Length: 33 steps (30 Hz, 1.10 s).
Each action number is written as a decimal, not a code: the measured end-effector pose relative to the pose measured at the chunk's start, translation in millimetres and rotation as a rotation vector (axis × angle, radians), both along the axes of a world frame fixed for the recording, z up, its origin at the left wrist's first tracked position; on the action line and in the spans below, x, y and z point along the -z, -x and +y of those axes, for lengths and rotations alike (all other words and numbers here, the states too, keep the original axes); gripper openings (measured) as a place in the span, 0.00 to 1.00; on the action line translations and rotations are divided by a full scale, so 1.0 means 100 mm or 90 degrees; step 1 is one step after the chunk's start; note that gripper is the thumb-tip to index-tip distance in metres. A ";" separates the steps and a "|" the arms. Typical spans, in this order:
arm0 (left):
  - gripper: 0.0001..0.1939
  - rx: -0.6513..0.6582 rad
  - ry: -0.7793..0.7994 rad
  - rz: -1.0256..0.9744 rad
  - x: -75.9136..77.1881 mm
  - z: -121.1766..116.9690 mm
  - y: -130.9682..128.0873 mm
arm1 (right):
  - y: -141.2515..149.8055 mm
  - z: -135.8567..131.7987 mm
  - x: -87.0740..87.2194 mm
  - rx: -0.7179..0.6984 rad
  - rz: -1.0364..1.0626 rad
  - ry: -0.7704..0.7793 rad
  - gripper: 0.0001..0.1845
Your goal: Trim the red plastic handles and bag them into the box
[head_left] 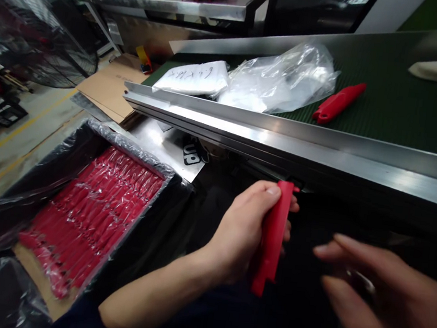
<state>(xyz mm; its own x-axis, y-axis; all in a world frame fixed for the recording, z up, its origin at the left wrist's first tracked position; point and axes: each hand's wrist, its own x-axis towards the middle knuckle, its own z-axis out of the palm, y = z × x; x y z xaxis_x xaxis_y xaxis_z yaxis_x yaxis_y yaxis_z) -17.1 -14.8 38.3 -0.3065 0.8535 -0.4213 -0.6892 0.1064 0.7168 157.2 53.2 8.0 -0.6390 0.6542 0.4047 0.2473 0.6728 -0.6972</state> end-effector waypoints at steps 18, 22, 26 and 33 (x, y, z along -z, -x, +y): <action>0.17 0.155 0.012 0.061 0.02 -0.24 -0.07 | 0.10 0.14 -0.19 0.006 -0.017 -0.016 0.17; 0.18 0.145 0.002 0.053 0.00 -0.22 -0.08 | 0.05 0.11 -0.22 -0.112 -0.042 -0.221 0.23; 0.17 0.128 0.004 0.052 -0.02 -0.21 -0.12 | 0.02 0.14 -0.21 -0.104 -0.069 -0.264 0.24; 0.17 0.126 0.006 0.069 -0.04 -0.21 -0.13 | -0.08 0.20 -0.15 -0.100 -0.106 -0.337 0.26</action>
